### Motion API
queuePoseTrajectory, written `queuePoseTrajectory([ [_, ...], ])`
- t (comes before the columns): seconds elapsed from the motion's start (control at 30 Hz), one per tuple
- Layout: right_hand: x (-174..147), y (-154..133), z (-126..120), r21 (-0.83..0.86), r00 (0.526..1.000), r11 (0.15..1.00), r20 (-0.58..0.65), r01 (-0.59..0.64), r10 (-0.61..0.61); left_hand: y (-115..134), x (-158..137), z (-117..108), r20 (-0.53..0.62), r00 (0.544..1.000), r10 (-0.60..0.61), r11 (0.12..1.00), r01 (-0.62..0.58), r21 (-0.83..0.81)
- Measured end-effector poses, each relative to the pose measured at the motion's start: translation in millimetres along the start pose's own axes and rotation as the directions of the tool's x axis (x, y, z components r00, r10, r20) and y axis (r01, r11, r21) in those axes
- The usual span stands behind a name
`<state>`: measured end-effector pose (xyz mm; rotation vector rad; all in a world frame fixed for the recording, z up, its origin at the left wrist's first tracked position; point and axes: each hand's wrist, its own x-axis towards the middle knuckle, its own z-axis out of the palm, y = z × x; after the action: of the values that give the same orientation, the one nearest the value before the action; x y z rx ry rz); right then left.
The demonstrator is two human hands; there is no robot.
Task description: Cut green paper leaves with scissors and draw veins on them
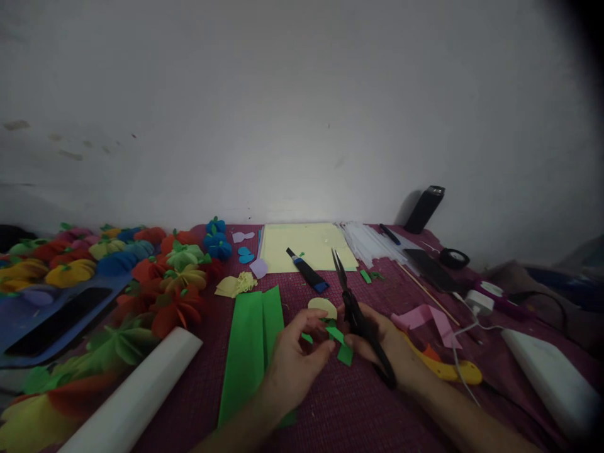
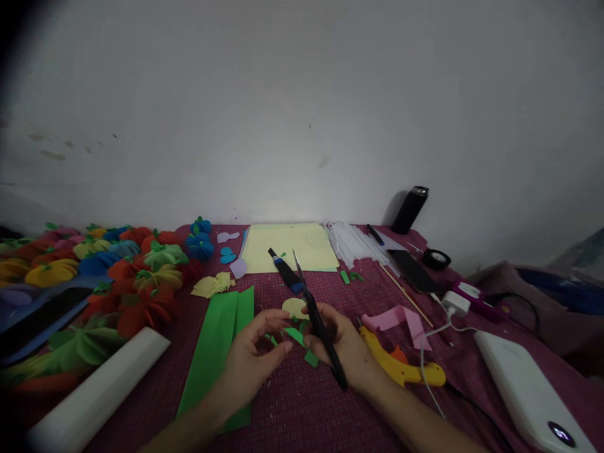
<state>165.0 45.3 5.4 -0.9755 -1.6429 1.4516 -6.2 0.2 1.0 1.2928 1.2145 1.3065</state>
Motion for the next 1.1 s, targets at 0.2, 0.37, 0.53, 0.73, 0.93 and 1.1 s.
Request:
queuePoseTrajectory([
  [0.2,-1,2,-1,0.092,0.998,0.994,0.021,-0.054,0.052,-1,-1,-1,-0.010,0.998,0.061,0.992,-0.060,0.111],
  [0.37,-1,2,2,0.125,0.997,0.989,0.012,-0.075,0.074,2,1,-1,-0.030,0.999,0.039,0.996,-0.036,0.083],
  [0.53,-2,1,3,0.155,0.993,0.981,0.055,-0.115,0.108,3,1,-1,0.009,1.000,0.015,1.000,-0.015,0.013],
  [0.73,-3,-8,5,0.200,0.983,0.964,0.089,-0.175,0.160,1,3,1,0.134,0.987,-0.084,0.971,0.112,-0.211],
  [0.93,-5,-10,8,0.213,0.976,0.955,0.113,-0.207,0.186,4,0,6,0.217,0.965,-0.148,0.901,0.222,-0.373],
  [1.1,-2,-5,10,0.169,0.990,0.977,0.079,-0.127,0.115,-1,2,7,0.154,0.977,-0.149,0.929,0.192,-0.317],
])
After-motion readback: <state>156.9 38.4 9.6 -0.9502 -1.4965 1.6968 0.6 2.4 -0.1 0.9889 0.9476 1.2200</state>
